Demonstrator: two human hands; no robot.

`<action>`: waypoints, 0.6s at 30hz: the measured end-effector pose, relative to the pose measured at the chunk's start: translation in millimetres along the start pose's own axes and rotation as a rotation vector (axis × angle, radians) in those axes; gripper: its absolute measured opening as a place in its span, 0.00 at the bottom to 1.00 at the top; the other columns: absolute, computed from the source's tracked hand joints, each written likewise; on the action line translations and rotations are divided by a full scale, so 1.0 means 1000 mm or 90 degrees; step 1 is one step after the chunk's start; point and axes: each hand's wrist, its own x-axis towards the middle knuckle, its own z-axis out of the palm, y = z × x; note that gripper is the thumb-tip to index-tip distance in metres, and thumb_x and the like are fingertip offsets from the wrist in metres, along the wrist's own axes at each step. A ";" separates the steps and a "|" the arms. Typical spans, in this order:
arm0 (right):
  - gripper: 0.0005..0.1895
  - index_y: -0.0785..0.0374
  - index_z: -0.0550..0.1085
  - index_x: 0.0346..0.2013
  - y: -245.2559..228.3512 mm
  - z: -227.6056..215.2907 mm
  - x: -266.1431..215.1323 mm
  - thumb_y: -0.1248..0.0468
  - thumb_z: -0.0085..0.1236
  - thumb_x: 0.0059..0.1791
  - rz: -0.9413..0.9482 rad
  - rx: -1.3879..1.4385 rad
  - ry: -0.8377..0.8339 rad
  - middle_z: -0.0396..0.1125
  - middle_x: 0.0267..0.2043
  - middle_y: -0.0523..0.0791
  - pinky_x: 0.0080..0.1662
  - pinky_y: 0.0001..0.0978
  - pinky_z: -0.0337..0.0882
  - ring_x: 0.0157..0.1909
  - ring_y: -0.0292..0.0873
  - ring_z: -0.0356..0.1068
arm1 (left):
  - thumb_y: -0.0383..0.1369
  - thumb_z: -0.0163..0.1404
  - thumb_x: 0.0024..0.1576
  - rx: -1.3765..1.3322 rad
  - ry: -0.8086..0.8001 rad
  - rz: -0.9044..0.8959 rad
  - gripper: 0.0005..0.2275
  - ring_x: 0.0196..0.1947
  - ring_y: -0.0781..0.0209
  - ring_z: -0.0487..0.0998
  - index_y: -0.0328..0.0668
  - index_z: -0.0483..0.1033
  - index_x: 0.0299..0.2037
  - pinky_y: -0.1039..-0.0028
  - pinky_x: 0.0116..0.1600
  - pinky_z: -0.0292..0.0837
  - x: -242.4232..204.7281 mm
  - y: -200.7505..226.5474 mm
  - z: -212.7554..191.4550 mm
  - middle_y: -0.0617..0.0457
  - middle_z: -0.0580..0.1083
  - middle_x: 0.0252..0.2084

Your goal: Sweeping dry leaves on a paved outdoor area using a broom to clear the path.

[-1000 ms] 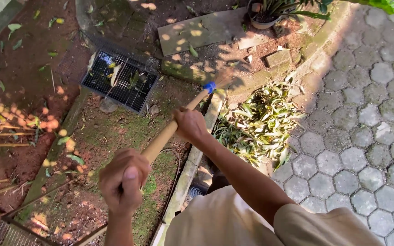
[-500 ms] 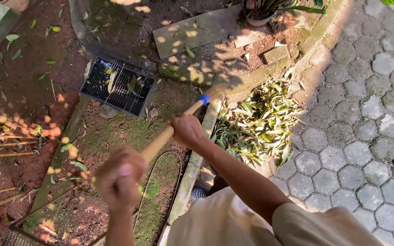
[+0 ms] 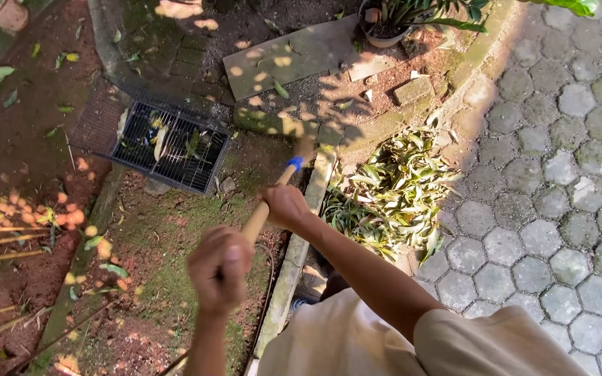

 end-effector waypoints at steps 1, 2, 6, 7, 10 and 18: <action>0.02 0.54 0.75 0.35 -0.005 -0.008 0.001 0.65 0.60 0.52 0.010 -0.034 0.004 0.71 0.27 0.38 0.20 0.22 0.70 0.21 0.33 0.67 | 0.37 0.36 0.65 -0.026 0.037 0.045 0.17 0.14 0.70 0.61 0.51 0.63 0.21 0.77 0.29 0.61 0.008 0.003 -0.013 0.64 0.62 0.13; 0.04 0.54 0.75 0.34 -0.011 -0.015 0.003 0.63 0.58 0.54 0.019 -0.068 0.008 0.69 0.22 0.37 0.16 0.20 0.63 0.16 0.31 0.64 | 0.33 0.37 0.64 -0.052 0.075 0.091 0.14 0.12 0.72 0.60 0.51 0.62 0.23 0.79 0.22 0.55 0.015 0.006 -0.028 0.66 0.61 0.12; 0.15 0.59 0.77 0.48 -0.034 -0.023 0.005 0.73 0.57 0.48 -0.009 -0.056 0.043 0.75 0.44 0.45 0.25 0.29 0.77 0.42 0.43 0.78 | 0.43 0.33 0.68 -0.033 0.088 0.086 0.21 0.11 0.72 0.56 0.57 0.57 0.19 0.79 0.21 0.54 0.028 0.045 -0.063 0.68 0.56 0.11; 0.16 0.57 0.75 0.52 -0.033 -0.018 0.007 0.67 0.59 0.49 -0.051 -0.075 0.071 0.73 0.51 0.47 0.33 0.33 0.79 0.49 0.44 0.76 | 0.39 0.32 0.65 -0.011 0.067 0.084 0.20 0.10 0.74 0.60 0.56 0.57 0.17 0.80 0.23 0.59 0.030 0.056 -0.064 0.70 0.57 0.09; 0.13 0.58 0.73 0.49 -0.029 -0.005 0.017 0.62 0.59 0.50 -0.085 -0.064 0.097 0.72 0.53 0.48 0.34 0.31 0.78 0.45 0.41 0.74 | 0.39 0.31 0.65 0.061 0.019 0.083 0.21 0.11 0.73 0.66 0.54 0.62 0.16 0.79 0.27 0.67 0.020 0.053 -0.041 0.69 0.63 0.10; 0.03 0.55 0.75 0.35 -0.007 0.006 0.000 0.65 0.63 0.50 0.048 -0.029 -0.040 0.71 0.24 0.39 0.17 0.22 0.65 0.20 0.33 0.67 | 0.36 0.34 0.67 -0.027 0.005 -0.003 0.20 0.15 0.72 0.65 0.51 0.63 0.18 0.84 0.27 0.65 0.022 0.000 -0.023 0.65 0.63 0.14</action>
